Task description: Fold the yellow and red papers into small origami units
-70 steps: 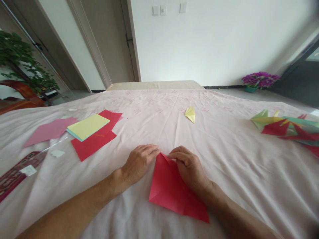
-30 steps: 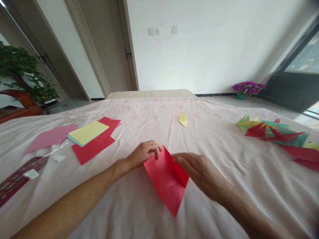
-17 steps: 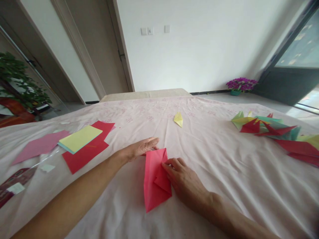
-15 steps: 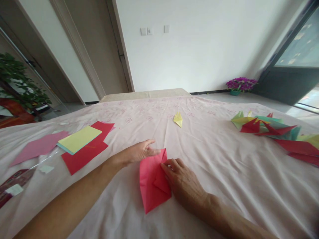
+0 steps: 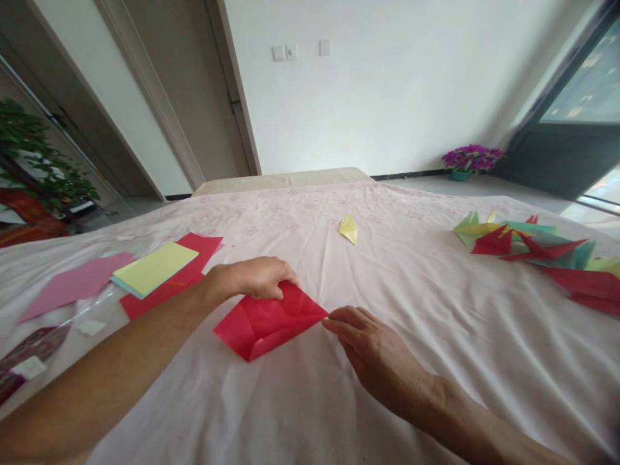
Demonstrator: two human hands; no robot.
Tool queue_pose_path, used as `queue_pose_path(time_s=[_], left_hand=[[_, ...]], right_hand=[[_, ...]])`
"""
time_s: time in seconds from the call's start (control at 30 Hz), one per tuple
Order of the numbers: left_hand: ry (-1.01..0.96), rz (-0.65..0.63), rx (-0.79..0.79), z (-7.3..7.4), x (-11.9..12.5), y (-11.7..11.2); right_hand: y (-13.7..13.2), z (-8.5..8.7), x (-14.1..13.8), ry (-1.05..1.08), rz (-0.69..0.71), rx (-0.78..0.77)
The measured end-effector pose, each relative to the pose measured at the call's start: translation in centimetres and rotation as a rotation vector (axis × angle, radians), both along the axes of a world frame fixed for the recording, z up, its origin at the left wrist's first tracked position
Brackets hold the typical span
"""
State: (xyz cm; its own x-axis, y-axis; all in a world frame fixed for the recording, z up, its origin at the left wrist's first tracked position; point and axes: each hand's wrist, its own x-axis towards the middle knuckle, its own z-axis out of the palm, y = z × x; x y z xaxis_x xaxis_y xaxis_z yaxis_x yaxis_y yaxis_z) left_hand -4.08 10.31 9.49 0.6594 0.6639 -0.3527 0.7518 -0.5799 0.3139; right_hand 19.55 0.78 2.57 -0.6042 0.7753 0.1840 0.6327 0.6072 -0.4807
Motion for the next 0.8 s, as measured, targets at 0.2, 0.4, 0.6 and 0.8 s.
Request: queue_pose_path(time_s=[0.2,0.4,0.6,0.8], left_hand=[[0.085,-0.048,0.313,-2.2,2.2,-0.3],[0.077,0.054,0.664,-4.9,3.0,-4.2],[-0.075,0.161,0.801,-7.3,3.1,-6.3],[-0.18,0.155,0.92,-9.0,2.7,-6.4]], right_hand=[[0.6,-1.7,1.2,-0.154,0.046,0.109],[0.3,-2.5,1.0,-0.181,0.025,0.154],[-0.2,-2.5,1.0,-0.196,-0.065,0.086],[-0.5,-2.9,1.0,-0.216,-0.097,0.084]])
